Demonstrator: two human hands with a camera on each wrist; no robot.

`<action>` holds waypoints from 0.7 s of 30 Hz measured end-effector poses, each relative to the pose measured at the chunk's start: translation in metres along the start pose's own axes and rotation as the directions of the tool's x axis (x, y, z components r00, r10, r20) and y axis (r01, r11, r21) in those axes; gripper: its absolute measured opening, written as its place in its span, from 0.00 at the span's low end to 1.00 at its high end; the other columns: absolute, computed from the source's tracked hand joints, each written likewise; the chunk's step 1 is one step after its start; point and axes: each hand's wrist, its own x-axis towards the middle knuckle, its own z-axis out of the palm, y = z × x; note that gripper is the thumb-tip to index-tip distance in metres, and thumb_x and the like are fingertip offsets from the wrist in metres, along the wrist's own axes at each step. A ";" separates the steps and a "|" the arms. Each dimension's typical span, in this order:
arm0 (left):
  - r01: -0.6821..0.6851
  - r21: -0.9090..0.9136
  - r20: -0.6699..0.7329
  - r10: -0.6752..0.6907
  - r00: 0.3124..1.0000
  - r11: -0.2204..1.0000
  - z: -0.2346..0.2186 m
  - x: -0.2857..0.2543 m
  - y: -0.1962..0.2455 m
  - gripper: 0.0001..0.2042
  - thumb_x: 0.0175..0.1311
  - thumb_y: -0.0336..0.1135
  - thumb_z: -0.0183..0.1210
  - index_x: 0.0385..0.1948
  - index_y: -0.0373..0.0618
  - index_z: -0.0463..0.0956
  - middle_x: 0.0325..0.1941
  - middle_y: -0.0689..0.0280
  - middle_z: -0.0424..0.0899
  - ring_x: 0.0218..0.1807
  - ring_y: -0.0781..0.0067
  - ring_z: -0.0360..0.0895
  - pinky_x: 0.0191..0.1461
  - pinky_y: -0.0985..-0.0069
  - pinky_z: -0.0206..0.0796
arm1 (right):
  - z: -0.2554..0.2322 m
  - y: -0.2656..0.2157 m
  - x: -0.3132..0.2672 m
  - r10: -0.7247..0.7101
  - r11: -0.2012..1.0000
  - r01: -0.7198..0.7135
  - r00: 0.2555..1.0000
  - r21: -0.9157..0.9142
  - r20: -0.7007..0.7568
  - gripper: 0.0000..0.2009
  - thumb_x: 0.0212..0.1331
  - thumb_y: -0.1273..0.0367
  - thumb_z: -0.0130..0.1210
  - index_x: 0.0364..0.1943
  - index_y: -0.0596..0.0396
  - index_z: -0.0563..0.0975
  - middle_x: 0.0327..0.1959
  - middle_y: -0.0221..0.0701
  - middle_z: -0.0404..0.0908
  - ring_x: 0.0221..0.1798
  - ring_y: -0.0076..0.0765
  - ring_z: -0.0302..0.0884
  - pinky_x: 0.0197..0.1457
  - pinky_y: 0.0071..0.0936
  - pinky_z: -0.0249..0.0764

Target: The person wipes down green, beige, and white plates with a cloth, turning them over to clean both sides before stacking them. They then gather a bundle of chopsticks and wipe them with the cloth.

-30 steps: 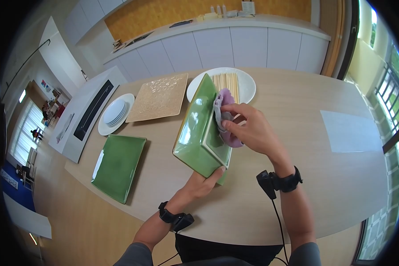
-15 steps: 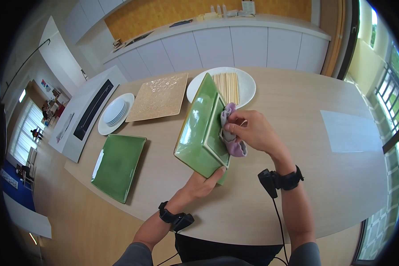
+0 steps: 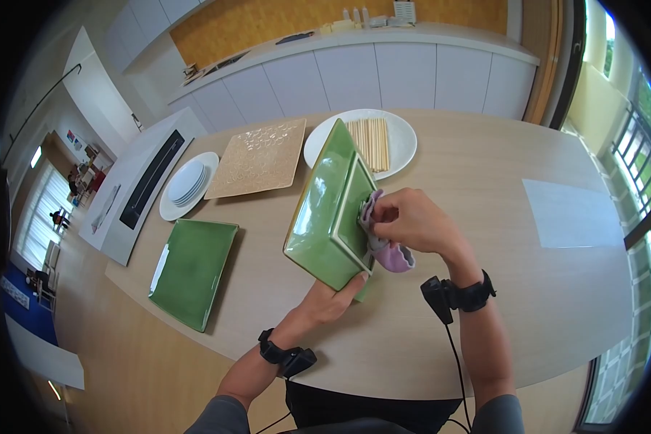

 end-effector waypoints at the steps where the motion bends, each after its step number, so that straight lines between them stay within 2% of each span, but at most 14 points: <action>1: 0.004 -0.005 0.000 -0.004 1.000 1.000 0.000 0.000 0.000 0.10 0.71 0.30 0.55 0.49 0.36 0.75 0.44 0.62 0.80 0.45 0.68 0.76 0.52 0.70 0.69 | 0.000 -0.001 -0.001 -0.008 1.000 0.009 1.000 -0.022 0.020 0.06 0.50 0.74 0.59 0.29 0.66 0.80 0.23 0.35 0.83 0.24 0.27 0.79 0.30 0.27 0.75; 4: -0.029 -0.013 -0.010 0.029 1.000 0.999 0.001 0.001 0.000 0.11 0.71 0.30 0.54 0.50 0.36 0.75 0.44 0.62 0.80 0.46 0.69 0.76 0.52 0.70 0.69 | -0.002 0.000 -0.002 -0.068 0.989 0.078 0.994 -0.122 0.089 0.06 0.50 0.73 0.59 0.29 0.64 0.81 0.23 0.34 0.83 0.25 0.27 0.79 0.32 0.26 0.75; 7: -0.060 -0.032 -0.016 0.060 0.998 0.998 0.002 0.002 -0.001 0.11 0.71 0.30 0.54 0.51 0.37 0.74 0.44 0.62 0.79 0.46 0.69 0.75 0.52 0.70 0.69 | -0.001 -0.014 -0.009 -0.088 0.991 0.103 0.982 -0.085 0.166 0.06 0.50 0.73 0.61 0.29 0.63 0.81 0.24 0.34 0.83 0.26 0.27 0.78 0.33 0.26 0.75; 9: -0.055 -0.048 -0.012 0.055 0.998 0.997 0.001 0.003 0.000 0.12 0.71 0.30 0.53 0.52 0.37 0.74 0.43 0.63 0.79 0.46 0.70 0.75 0.52 0.70 0.69 | 0.000 -0.018 -0.012 -0.103 0.993 0.111 0.984 -0.050 0.148 0.06 0.50 0.73 0.61 0.29 0.63 0.81 0.24 0.33 0.83 0.27 0.25 0.78 0.34 0.25 0.75; 11: 0.025 -0.055 0.016 -0.025 1.000 0.998 -0.001 0.002 0.005 0.12 0.71 0.30 0.53 0.52 0.37 0.73 0.43 0.63 0.78 0.46 0.70 0.74 0.52 0.70 0.69 | 0.001 -0.023 -0.014 -0.117 0.993 0.120 0.985 -0.015 0.129 0.06 0.51 0.72 0.62 0.29 0.63 0.81 0.25 0.33 0.84 0.28 0.24 0.78 0.35 0.25 0.75; 14: 0.061 -0.078 0.029 -0.059 0.998 0.995 -0.001 0.002 0.006 0.11 0.72 0.30 0.53 0.51 0.37 0.73 0.42 0.64 0.77 0.45 0.71 0.74 0.51 0.70 0.69 | 0.002 -0.032 -0.016 -0.088 0.994 0.082 0.992 0.073 0.086 0.06 0.52 0.73 0.62 0.31 0.64 0.81 0.26 0.30 0.84 0.31 0.22 0.79 0.38 0.24 0.76; 16: 0.065 -0.060 0.025 -0.064 0.998 0.996 -0.001 0.001 0.003 0.11 0.72 0.31 0.53 0.51 0.37 0.73 0.42 0.63 0.78 0.44 0.71 0.74 0.51 0.70 0.69 | 0.003 -0.034 -0.016 -0.054 0.978 0.056 0.998 0.200 -0.016 0.07 0.54 0.74 0.62 0.35 0.65 0.81 0.27 0.28 0.84 0.34 0.20 0.80 0.41 0.24 0.77; 17: 0.070 -0.042 0.020 -0.069 0.997 0.997 -0.001 0.000 0.001 0.11 0.72 0.31 0.53 0.50 0.37 0.73 0.41 0.63 0.78 0.44 0.71 0.74 0.50 0.69 0.69 | 0.005 -0.033 -0.015 -0.054 0.978 0.056 0.998 0.200 -0.016 0.07 0.54 0.74 0.62 0.35 0.65 0.81 0.27 0.28 0.84 0.34 0.20 0.80 0.41 0.24 0.77; 19: 0.027 -0.015 -0.003 -0.027 1.000 1.000 0.001 0.000 -0.002 0.11 0.72 0.31 0.53 0.50 0.36 0.73 0.41 0.63 0.78 0.44 0.71 0.74 0.50 0.69 0.69 | 0.012 -0.023 -0.007 -0.170 0.956 0.224 0.948 0.188 -0.268 0.09 0.55 0.74 0.61 0.38 0.66 0.82 0.28 0.29 0.84 0.36 0.22 0.81 0.44 0.24 0.78; 20: -0.017 0.012 -0.026 0.017 1.000 1.000 0.002 0.000 -0.003 0.11 0.72 0.32 0.54 0.49 0.36 0.74 0.41 0.63 0.78 0.44 0.70 0.74 0.50 0.69 0.69 | 0.011 -0.017 -0.003 -0.191 0.958 0.239 0.943 0.157 -0.272 0.12 0.56 0.74 0.62 0.43 0.65 0.82 0.32 0.31 0.86 0.36 0.23 0.82 0.45 0.25 0.79; 21: -0.017 0.012 -0.025 0.017 1.000 1.000 0.002 0.000 -0.001 0.11 0.72 0.32 0.54 0.49 0.36 0.74 0.41 0.63 0.78 0.44 0.70 0.74 0.50 0.69 0.69 | 0.011 -0.016 -0.002 -0.190 0.958 0.239 0.943 0.157 -0.273 0.12 0.56 0.74 0.62 0.43 0.65 0.82 0.32 0.31 0.86 0.36 0.23 0.82 0.45 0.25 0.79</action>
